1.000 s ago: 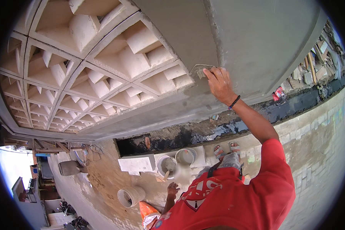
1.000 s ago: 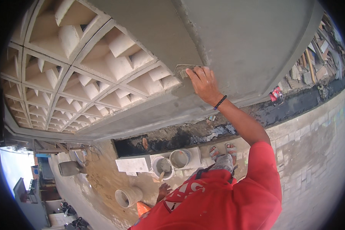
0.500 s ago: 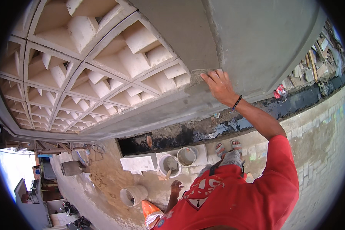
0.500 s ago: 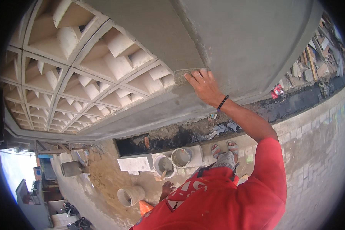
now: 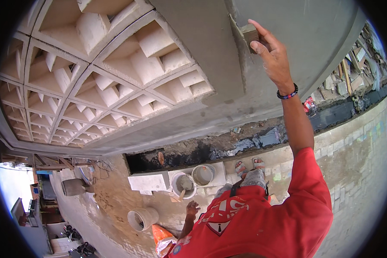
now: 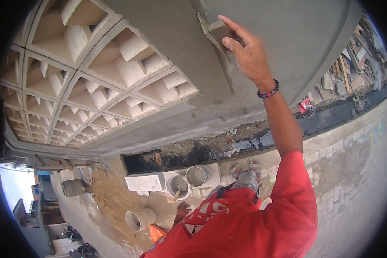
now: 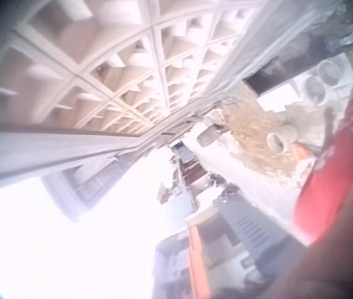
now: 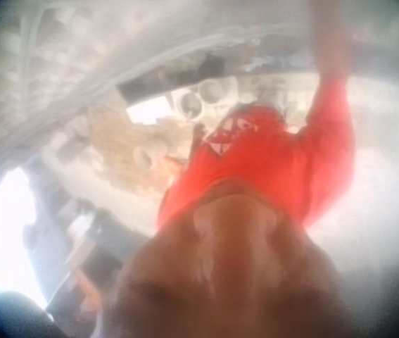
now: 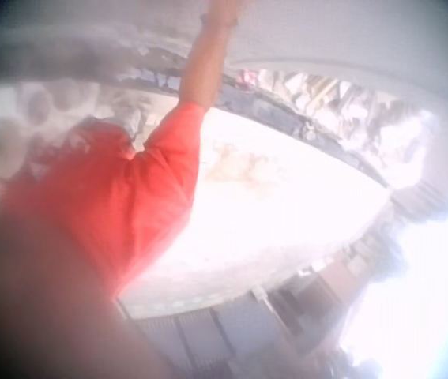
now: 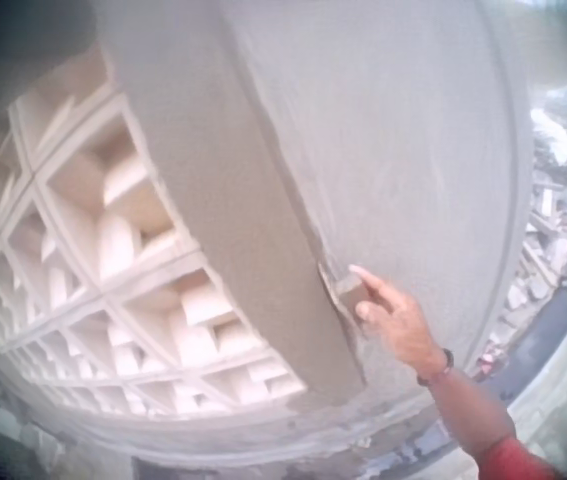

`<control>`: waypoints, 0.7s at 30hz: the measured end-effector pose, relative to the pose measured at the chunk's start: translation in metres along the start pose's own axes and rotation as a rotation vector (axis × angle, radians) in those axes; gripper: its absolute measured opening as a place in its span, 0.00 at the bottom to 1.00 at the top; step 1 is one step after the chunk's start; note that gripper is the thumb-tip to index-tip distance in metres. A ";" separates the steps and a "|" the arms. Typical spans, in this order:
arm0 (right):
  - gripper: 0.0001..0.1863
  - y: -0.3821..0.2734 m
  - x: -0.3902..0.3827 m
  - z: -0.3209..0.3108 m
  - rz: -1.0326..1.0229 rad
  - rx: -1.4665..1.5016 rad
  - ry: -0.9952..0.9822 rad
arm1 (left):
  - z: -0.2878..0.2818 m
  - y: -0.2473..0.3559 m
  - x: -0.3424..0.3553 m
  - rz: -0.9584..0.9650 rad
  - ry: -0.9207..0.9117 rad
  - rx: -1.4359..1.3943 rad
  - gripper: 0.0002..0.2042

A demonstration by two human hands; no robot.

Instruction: The person applies plaster to a ceiling using a trowel, smoothing the surface along the edges of a decorative grid. The person repeatedly scoops plaster from a bucket and spreads it across the ceiling area.

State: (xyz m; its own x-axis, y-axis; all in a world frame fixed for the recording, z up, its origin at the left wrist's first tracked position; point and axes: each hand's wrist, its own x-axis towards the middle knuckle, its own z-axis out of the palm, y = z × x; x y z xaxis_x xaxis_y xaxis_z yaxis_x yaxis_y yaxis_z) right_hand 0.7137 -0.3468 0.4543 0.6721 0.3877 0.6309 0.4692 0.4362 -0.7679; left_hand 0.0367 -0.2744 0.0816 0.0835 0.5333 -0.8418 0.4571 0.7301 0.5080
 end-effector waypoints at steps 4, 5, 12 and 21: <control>0.24 0.033 -0.033 0.008 0.195 0.010 0.019 | 0.006 -0.002 -0.003 0.051 -0.008 0.059 0.26; 0.24 0.046 -0.046 0.005 0.229 -0.012 0.010 | 0.005 -0.001 -0.004 0.046 -0.013 0.066 0.26; 0.25 0.104 -0.132 -0.019 0.475 0.157 -0.018 | -0.051 -0.041 0.002 0.106 -0.088 0.098 0.24; 0.22 0.051 -0.106 0.015 0.151 0.109 0.304 | -0.019 0.013 -0.008 0.069 0.047 0.103 0.24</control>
State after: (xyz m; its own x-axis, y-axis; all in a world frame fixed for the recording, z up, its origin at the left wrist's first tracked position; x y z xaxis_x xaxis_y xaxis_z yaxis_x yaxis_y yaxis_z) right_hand 0.6580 -0.3533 0.3502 0.8769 0.2023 0.4362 0.2981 0.4830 -0.8233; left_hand 0.0248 -0.2613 0.0983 0.0772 0.6017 -0.7950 0.5407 0.6447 0.5404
